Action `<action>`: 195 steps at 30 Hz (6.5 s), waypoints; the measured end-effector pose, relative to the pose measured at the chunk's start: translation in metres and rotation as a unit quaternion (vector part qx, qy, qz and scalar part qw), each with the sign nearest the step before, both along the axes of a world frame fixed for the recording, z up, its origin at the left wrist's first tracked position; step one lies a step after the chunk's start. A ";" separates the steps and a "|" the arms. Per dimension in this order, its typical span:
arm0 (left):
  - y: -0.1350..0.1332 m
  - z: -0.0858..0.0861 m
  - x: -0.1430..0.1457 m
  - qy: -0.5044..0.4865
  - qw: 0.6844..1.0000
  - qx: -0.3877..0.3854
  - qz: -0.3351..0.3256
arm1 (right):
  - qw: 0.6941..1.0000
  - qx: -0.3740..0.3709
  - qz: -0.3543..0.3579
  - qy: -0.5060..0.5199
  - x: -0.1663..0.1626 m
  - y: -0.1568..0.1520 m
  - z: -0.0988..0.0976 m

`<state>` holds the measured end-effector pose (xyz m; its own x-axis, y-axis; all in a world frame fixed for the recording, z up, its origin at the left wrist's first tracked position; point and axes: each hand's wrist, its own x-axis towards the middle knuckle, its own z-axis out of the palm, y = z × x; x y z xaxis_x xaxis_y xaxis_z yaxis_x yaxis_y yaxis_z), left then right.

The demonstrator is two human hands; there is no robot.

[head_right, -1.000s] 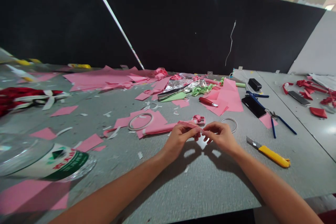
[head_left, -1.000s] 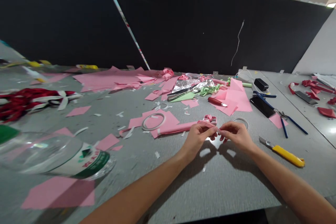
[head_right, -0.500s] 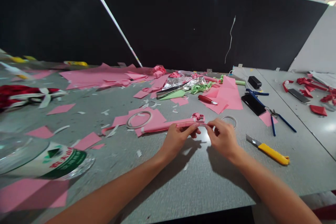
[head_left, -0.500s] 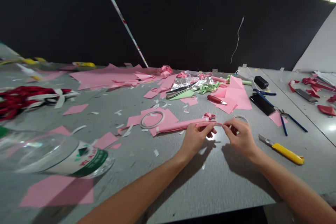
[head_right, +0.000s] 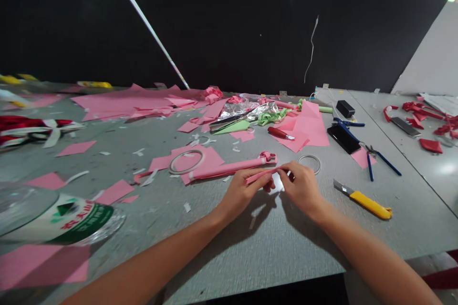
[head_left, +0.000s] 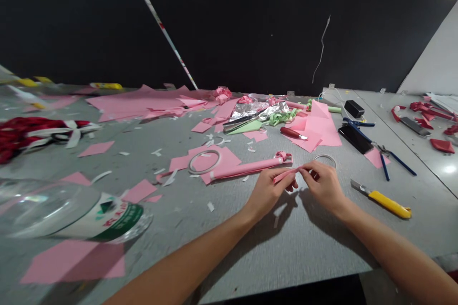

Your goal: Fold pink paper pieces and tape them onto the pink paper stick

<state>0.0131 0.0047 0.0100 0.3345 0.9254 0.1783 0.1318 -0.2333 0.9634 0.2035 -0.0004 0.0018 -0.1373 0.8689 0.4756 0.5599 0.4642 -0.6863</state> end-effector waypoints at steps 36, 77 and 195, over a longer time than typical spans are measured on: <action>0.000 -0.015 0.003 0.090 0.981 0.167 0.041 | 0.897 -0.271 0.036 0.347 -0.005 0.009 -0.005; -0.006 -0.003 0.006 0.005 1.000 -0.001 0.015 | 0.972 -0.136 -0.023 0.189 -0.008 0.001 -0.005; -0.003 -0.004 0.008 -0.017 0.999 -0.043 0.021 | 0.999 0.000 -0.031 0.031 0.000 0.005 -0.001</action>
<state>0.0215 0.0016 0.0064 0.2906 0.9508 0.1075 0.1064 -0.1437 0.9839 0.2038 0.0048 0.0012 -0.0540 0.8744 0.4822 0.5442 0.4307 -0.7200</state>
